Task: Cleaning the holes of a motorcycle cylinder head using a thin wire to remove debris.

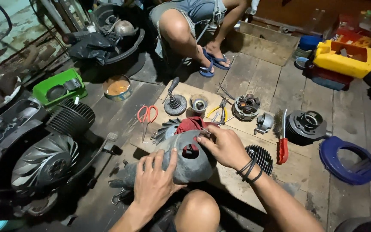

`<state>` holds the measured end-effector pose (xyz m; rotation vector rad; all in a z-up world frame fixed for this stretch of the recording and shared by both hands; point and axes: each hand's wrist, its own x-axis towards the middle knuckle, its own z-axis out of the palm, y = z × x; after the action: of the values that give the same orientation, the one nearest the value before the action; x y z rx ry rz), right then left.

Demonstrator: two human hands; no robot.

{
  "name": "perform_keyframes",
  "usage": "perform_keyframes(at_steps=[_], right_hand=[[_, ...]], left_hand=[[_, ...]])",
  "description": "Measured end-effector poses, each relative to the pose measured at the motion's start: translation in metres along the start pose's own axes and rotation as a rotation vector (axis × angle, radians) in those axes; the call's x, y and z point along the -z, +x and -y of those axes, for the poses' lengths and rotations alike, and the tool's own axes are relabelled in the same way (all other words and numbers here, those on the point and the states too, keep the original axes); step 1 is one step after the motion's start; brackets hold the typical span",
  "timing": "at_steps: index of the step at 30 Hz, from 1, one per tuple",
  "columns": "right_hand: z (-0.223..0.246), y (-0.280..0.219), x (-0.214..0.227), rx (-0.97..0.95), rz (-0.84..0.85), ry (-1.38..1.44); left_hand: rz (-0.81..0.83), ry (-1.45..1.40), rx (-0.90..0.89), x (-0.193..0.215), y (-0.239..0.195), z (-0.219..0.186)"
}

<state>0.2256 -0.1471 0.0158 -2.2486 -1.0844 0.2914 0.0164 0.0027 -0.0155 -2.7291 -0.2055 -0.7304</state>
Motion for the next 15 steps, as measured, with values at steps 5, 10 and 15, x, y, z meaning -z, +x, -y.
perform_keyframes(at_steps=[5, 10, 15], right_hand=[[0.002, -0.002, 0.003, -0.032, -0.099, 0.191], [-0.020, 0.002, -0.008, -0.106, -0.185, 0.265], [-0.071, 0.007, -0.005, -0.190, -0.229, 0.237]], left_hand=[[0.014, -0.018, 0.024, -0.004, 0.002, -0.001], [0.065, 0.013, 0.036, -0.008, 0.002, 0.001], [0.169, 0.061, 0.288, -0.017, -0.033, 0.022]])
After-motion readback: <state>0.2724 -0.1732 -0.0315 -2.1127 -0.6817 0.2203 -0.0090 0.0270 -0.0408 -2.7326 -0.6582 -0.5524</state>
